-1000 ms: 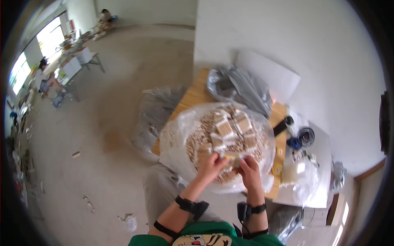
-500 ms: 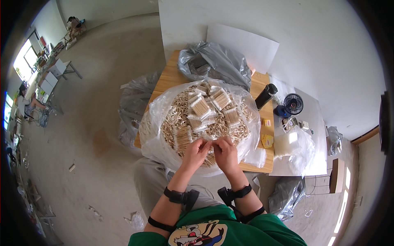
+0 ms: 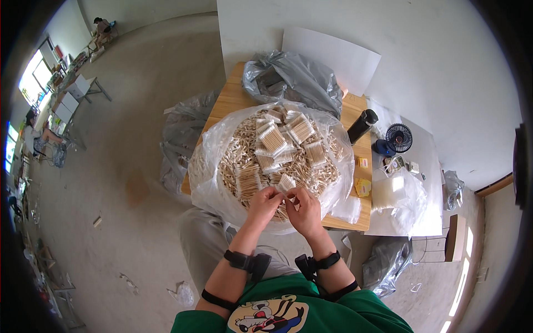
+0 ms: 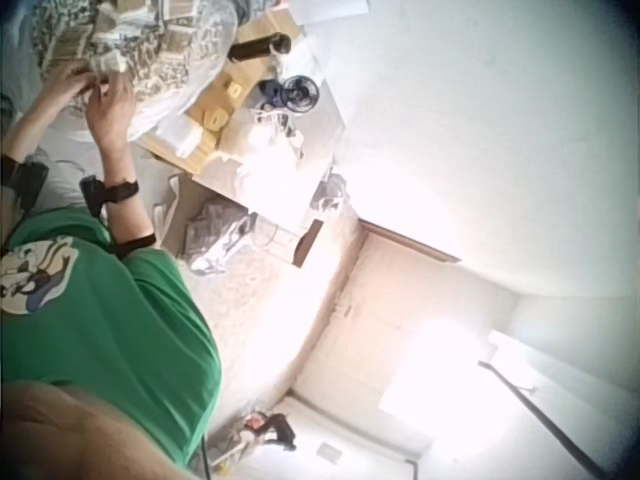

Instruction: The recorder is packing small yellow-labeled packets into plastic bags filled with wooden sticks/splinters.

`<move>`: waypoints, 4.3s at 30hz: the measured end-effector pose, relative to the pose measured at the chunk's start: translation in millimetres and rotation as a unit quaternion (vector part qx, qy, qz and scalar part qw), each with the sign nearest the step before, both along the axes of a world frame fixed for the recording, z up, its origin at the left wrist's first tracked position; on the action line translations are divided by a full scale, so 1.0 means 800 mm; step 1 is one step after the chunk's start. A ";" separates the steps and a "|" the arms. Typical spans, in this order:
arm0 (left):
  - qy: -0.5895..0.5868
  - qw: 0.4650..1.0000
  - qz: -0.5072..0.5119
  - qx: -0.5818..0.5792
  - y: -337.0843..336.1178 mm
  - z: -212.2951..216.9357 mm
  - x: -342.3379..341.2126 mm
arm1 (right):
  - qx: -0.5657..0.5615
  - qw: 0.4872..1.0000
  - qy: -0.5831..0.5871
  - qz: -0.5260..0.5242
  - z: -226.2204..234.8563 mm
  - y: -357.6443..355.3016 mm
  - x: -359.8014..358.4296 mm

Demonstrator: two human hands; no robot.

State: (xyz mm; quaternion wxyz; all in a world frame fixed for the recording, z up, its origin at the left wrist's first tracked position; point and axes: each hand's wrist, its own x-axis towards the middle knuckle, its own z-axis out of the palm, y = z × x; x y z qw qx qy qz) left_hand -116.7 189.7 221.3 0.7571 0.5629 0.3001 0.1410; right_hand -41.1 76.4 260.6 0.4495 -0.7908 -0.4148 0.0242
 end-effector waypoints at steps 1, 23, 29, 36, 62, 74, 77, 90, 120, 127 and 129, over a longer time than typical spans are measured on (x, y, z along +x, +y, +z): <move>-0.007 0.999 -0.007 0.041 -0.003 -0.001 0.000 | -0.001 1.000 0.000 0.000 -0.001 0.000 0.000; 0.022 0.936 -0.083 0.340 -0.014 0.055 0.003 | 0.008 1.000 -0.008 0.007 -0.016 0.000 0.039; -0.079 0.912 0.036 0.401 -0.004 0.026 -0.015 | 0.066 0.996 -0.022 -0.050 0.001 0.015 0.014; -0.072 0.987 0.056 0.131 0.025 0.038 -0.002 | 0.254 0.867 0.430 -0.012 -0.008 0.022 0.030; -0.101 0.963 0.076 0.239 0.022 0.023 0.010 | 0.226 0.874 0.428 0.052 -0.011 0.027 0.032; -0.120 0.965 0.152 0.178 0.022 0.007 0.019 | 0.227 0.892 0.391 0.018 -0.027 0.042 0.037; -0.142 0.958 0.226 0.106 0.025 0.016 0.022 | 0.264 0.887 0.377 0.024 -0.021 0.046 0.035; -0.135 0.963 0.224 0.068 0.041 0.039 0.005 | 0.156 0.841 0.512 0.072 -0.007 0.021 0.032; 0.039 0.883 0.269 0.383 0.067 0.031 -0.017 | 0.181 0.899 0.376 -0.131 -0.034 0.017 0.078; 0.017 0.875 0.307 0.373 0.081 0.027 -0.026 | -0.014 0.974 -0.110 -0.198 -0.022 0.009 0.102; 0.038 0.879 0.304 0.365 0.083 0.028 -0.032 | -0.045 0.986 -0.092 -0.133 -0.027 0.014 0.094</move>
